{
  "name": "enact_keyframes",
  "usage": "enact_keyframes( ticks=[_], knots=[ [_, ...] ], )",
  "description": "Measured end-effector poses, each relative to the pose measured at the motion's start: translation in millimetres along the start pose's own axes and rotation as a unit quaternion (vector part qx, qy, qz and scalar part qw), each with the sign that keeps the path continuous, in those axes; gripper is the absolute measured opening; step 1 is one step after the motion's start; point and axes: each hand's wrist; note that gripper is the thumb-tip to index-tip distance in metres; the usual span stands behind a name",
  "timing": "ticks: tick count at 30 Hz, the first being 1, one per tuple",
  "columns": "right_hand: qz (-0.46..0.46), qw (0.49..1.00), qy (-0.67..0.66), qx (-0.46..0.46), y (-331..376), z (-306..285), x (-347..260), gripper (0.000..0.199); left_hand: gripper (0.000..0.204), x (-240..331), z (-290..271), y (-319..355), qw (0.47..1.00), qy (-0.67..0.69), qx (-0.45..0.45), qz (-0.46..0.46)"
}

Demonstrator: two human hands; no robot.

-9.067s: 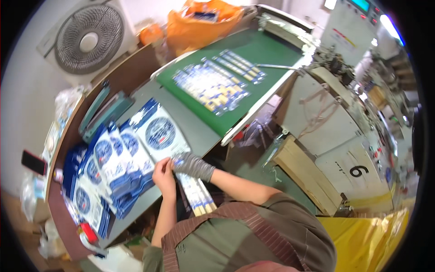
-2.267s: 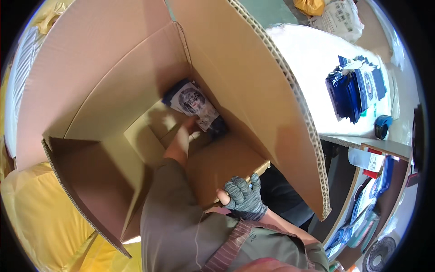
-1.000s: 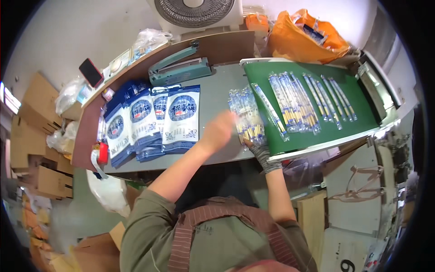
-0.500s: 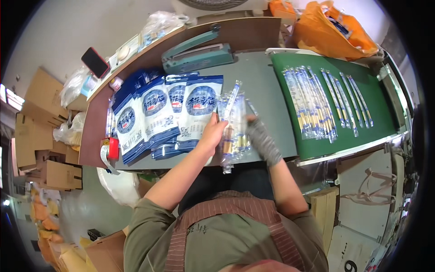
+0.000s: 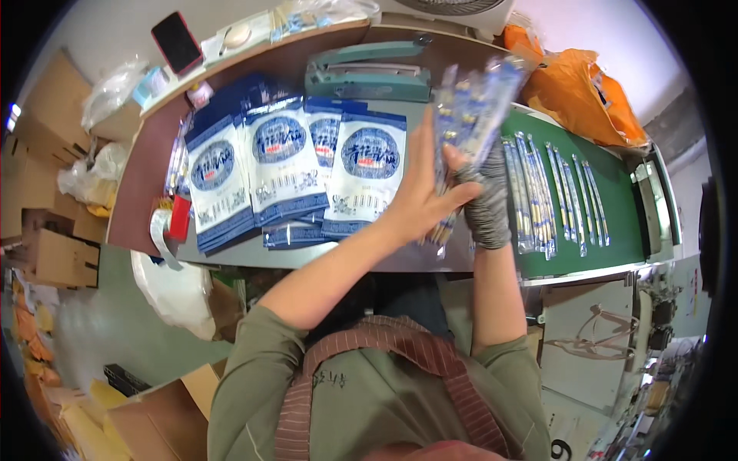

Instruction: Packaging incense sticks into plastic bags and then placing the bags into a cardboard box.

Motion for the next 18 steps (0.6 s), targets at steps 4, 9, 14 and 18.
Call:
enact_keyframes(
  ticks=[4, 9, 14, 18],
  knots=[
    [-0.094, 0.992, -0.018, -0.085, -7, -18, 1, 0.079, 0.131, -12, -8, -16, 0.989, 0.125, -0.076, 0.009],
    [-0.015, 0.996, -0.016, -0.083, 21, -7, 8, 0.097, 0.078, -26, -17, 12, 0.946, 0.097, -0.266, -0.16],
    [-0.14, 0.989, -0.052, -0.017, 53, 36, -12, 0.102, 0.035, 14, -36, 89, 0.836, 0.337, -0.338, -0.27],
    [0.157, 0.946, 0.059, -0.278, 70, 18, 39, 0.039, 0.038, 21, -72, 141, 0.806, 0.288, -0.344, -0.387]
  ],
)
Point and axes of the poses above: each hand's wrist, its own y-axis away from the middle knuckle, its own z-axis out of the palm, x = y × z, and after that the axes turned 2 degrees about x, right-handed
